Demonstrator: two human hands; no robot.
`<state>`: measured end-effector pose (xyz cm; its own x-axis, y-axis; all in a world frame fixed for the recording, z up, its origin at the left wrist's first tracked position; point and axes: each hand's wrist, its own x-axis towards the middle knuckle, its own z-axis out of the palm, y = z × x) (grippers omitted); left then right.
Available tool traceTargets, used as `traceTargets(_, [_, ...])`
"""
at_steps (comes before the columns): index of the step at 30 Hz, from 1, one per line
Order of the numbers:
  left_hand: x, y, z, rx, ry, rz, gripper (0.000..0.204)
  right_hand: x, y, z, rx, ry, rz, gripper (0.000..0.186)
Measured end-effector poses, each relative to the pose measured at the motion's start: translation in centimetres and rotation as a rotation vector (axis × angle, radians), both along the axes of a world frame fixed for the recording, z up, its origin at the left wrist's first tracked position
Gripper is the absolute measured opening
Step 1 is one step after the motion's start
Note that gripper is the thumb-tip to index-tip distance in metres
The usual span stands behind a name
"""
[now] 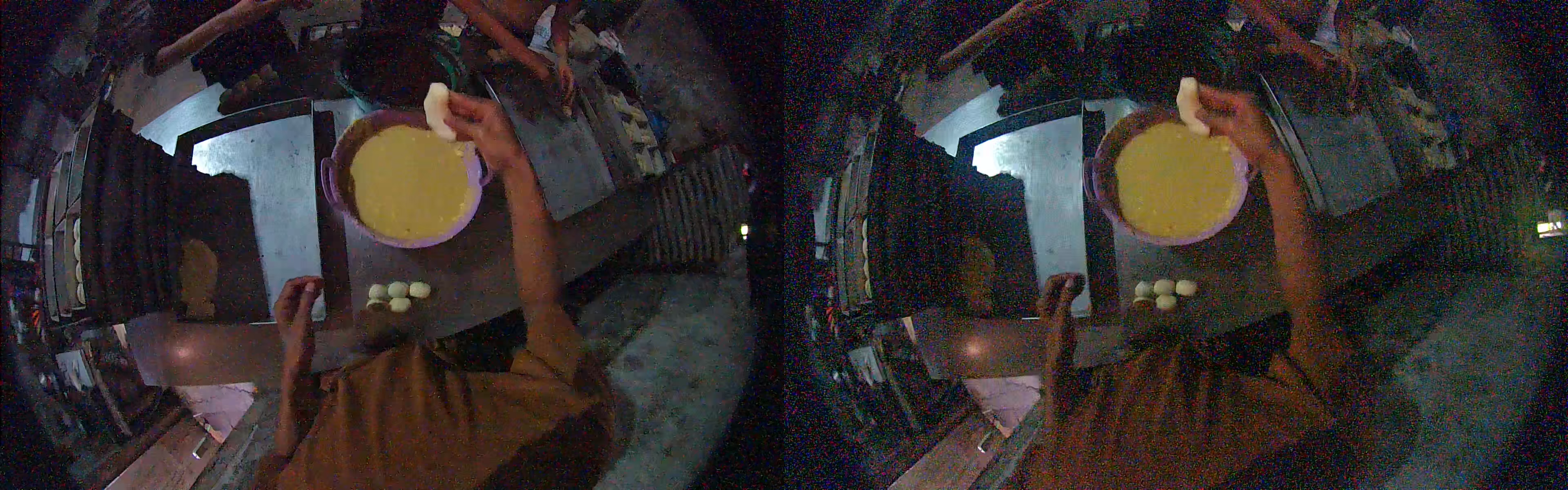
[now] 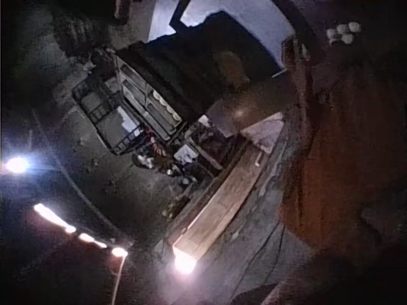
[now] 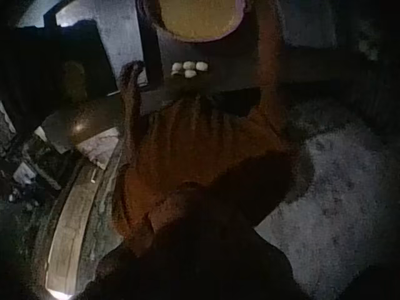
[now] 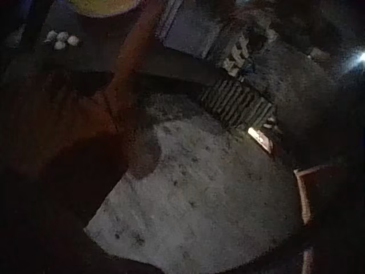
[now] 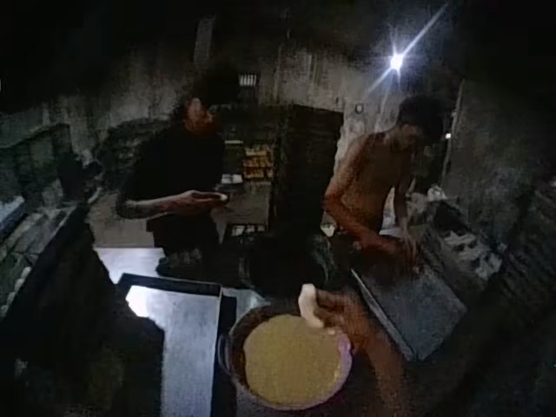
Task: The person shapes dough into balls by hand, places some into metal pans, and dips others into a bowl of yellow liquid before arranging them on metal trays.
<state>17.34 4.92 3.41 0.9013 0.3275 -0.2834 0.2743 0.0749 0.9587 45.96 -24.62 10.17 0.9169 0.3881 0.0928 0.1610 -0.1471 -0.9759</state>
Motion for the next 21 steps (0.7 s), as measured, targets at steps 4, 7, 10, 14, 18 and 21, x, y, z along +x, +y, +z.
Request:
traceTargets(4, [-2.6, 4.6, -3.8, 0.026, -0.061, 0.273, 0.02, 14.1, -0.3, -1.7, -0.566, -0.277, 0.309, 0.034])
traceTargets(7, [-4.3, 6.6, -4.3, 0.046, -0.068, 0.371, 0.02, 19.7, 2.8, -4.2, -0.903, -0.316, 0.538, 0.033])
traceTargets(10, [-5.1, 6.7, -2.3, 0.026, -0.044, 0.43, 0.021, 21.3, 4.8, -4.5, -1.014, -0.253, 0.653, 0.026])
traceTargets(14, [-5.2, 4.5, 0.0, 0.067, 0.075, 0.482, 0.022, 23.8, 5.6, -7.7, -1.066, 0.04, 0.739, 0.029])
traceTargets(18, [-5.9, 4.5, -2.5, -0.049, -0.02, 0.485, 0.021, 23.6, 6.8, -7.9, -1.105, 0.23, 0.769, 0.032])
traceTargets(21, [-4.8, 4.3, -1.5, 0.011, 0.007, 0.431, 0.021, 21.7, 7.5, -5.1, -1.056, 0.236, 0.748, 0.032])
